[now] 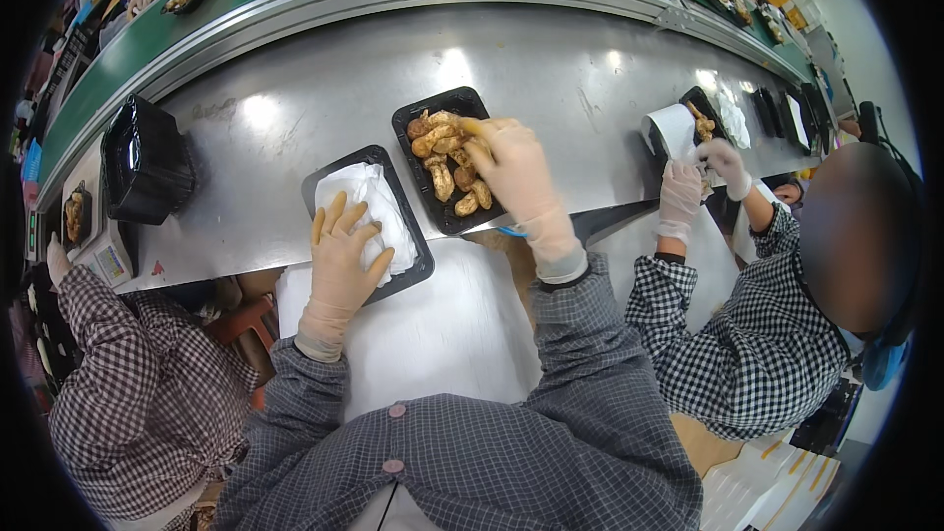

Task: The person places white paper sheets into black plastic trays and then arranges ginger pieces into the trays on a moving conveyor belt. The person repeatedly handles trays and paper, lining each tray before filling it with ginger.

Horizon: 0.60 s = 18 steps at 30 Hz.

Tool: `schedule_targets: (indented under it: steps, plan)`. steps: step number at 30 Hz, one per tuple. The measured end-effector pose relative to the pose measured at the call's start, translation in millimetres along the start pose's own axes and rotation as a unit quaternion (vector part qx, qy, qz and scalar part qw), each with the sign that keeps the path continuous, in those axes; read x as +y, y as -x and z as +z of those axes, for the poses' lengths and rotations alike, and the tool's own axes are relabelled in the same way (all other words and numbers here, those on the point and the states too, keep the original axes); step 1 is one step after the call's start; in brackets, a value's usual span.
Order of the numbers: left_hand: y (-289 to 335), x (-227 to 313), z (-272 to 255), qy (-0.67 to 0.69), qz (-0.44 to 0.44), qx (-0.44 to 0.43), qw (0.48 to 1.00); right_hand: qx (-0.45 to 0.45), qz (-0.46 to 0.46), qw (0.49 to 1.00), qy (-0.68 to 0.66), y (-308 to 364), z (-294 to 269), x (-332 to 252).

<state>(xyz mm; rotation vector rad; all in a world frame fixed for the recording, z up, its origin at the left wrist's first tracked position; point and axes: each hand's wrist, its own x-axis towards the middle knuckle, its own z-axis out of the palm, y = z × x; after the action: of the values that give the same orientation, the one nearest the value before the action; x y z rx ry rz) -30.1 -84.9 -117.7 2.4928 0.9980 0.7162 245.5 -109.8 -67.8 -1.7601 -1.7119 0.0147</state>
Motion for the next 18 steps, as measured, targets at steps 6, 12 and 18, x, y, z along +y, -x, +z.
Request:
schedule_targets:
  steps: [6,12,18]
  plan:
    - [0,-4,1,0.008,-0.003,-0.009,1.0,-0.061,-0.183,0.966,0.174,-19,38,-27]
    - [3,-5,-3,0.023,-0.011,-0.003,1.0,0.046,-0.106,0.991,0.063,-4,21,-18]
    - [1,-5,-1,0.024,-0.003,0.005,1.0,0.064,0.06,0.996,0.003,40,13,10]
